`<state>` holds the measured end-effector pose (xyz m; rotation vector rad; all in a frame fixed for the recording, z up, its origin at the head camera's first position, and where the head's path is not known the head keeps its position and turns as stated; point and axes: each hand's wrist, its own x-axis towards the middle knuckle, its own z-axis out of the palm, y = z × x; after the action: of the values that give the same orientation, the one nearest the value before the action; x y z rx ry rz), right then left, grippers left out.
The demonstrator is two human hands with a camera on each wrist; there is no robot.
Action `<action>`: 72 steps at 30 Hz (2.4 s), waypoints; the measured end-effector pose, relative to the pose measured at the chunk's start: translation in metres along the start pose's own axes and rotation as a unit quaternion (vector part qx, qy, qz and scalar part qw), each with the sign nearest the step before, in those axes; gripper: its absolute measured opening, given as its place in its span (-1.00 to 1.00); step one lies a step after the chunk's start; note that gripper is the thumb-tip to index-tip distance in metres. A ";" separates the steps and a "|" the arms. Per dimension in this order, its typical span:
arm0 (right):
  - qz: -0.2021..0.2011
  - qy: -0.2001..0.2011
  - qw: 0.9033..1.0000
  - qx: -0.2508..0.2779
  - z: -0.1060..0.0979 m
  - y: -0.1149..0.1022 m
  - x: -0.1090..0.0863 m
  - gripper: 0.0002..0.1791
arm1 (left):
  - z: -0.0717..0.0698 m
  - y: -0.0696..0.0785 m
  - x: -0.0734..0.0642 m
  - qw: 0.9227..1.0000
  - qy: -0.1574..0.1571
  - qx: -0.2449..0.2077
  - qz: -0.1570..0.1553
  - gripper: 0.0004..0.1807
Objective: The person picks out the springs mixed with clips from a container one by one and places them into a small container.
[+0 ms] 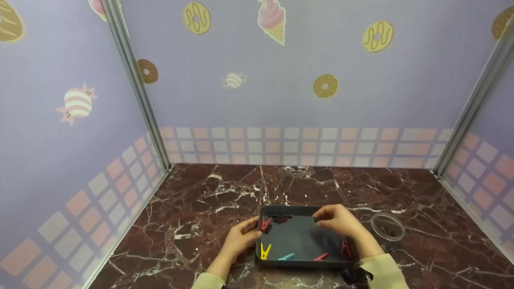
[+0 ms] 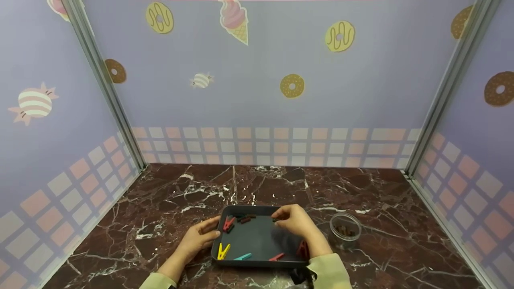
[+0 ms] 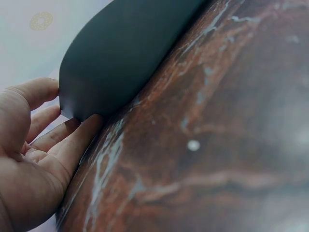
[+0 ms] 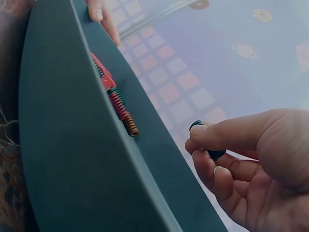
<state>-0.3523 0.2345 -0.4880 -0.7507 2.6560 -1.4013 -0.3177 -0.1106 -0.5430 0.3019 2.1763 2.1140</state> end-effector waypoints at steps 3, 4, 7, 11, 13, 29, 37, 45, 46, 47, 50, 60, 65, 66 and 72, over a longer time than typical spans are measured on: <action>0.003 0.006 1.000 0.005 -0.003 0.000 -0.001 -0.74 | 0.000 0.000 0.000 1.000 0.004 0.008 -0.005 -0.34; 0.005 0.007 1.000 0.006 -0.004 0.000 -0.002 -0.73 | 0.000 -0.001 0.000 1.000 0.005 0.011 -0.006 -0.34; 0.012 0.012 1.000 0.003 -0.007 0.002 -0.003 -0.73 | 0.000 -0.001 0.000 1.000 0.009 0.014 -0.008 -0.34; 0.022 0.018 1.000 0.009 -0.012 0.003 -0.004 -0.72 | 0.000 0.000 0.000 1.000 0.010 0.010 -0.008 -0.35; 0.022 0.023 0.999 0.013 -0.014 0.003 -0.005 -0.71 | 0.000 -0.001 0.001 1.000 0.011 0.011 -0.006 -0.35; 0.039 0.042 0.998 0.009 -0.039 0.000 -0.019 -0.69 | 0.001 0.000 -0.001 1.000 0.011 0.014 -0.006 -0.34; 0.049 0.048 0.998 0.017 -0.054 0.000 -0.027 -0.67 | 0.001 0.001 -0.001 0.999 0.014 0.033 -0.012 -0.34; 0.068 0.047 0.996 0.045 -0.068 -0.001 -0.039 -0.58 | 0.001 -0.001 0.000 1.000 0.016 0.025 -0.006 -0.35; 0.072 0.047 0.995 0.049 -0.069 -0.001 -0.040 -0.58 | 0.000 -0.002 0.000 1.000 0.015 0.025 -0.002 -0.35; 0.077 0.047 0.994 0.054 -0.071 -0.001 -0.041 -0.57 | 0.000 -0.002 0.001 1.000 0.015 0.023 -0.002 -0.35; 0.084 0.052 0.994 0.054 -0.075 0.001 -0.044 -0.58 | 0.000 -0.003 0.002 1.000 0.015 0.022 -0.001 -0.36; 0.136 0.069 0.988 0.013 -0.093 0.006 -0.057 -0.57 | 0.001 0.002 -0.001 1.000 0.014 0.023 -0.013 -0.35; 0.149 0.077 0.986 0.005 -0.102 0.010 -0.065 -0.55 | 0.000 0.002 -0.002 1.000 0.007 0.021 -0.017 -0.35; 0.153 0.078 0.985 0.008 -0.104 0.011 -0.067 -0.55 | 0.000 0.002 -0.002 1.000 0.007 0.021 -0.017 -0.35; 0.183 0.083 0.980 0.009 -0.113 0.016 -0.078 -0.53 | 0.000 0.001 -0.001 1.000 0.008 0.019 -0.015 -0.34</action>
<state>-0.3193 0.3629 -0.4485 -0.1312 2.7112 -1.4335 -0.3168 -0.1112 -0.5422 0.2536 2.2174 2.0692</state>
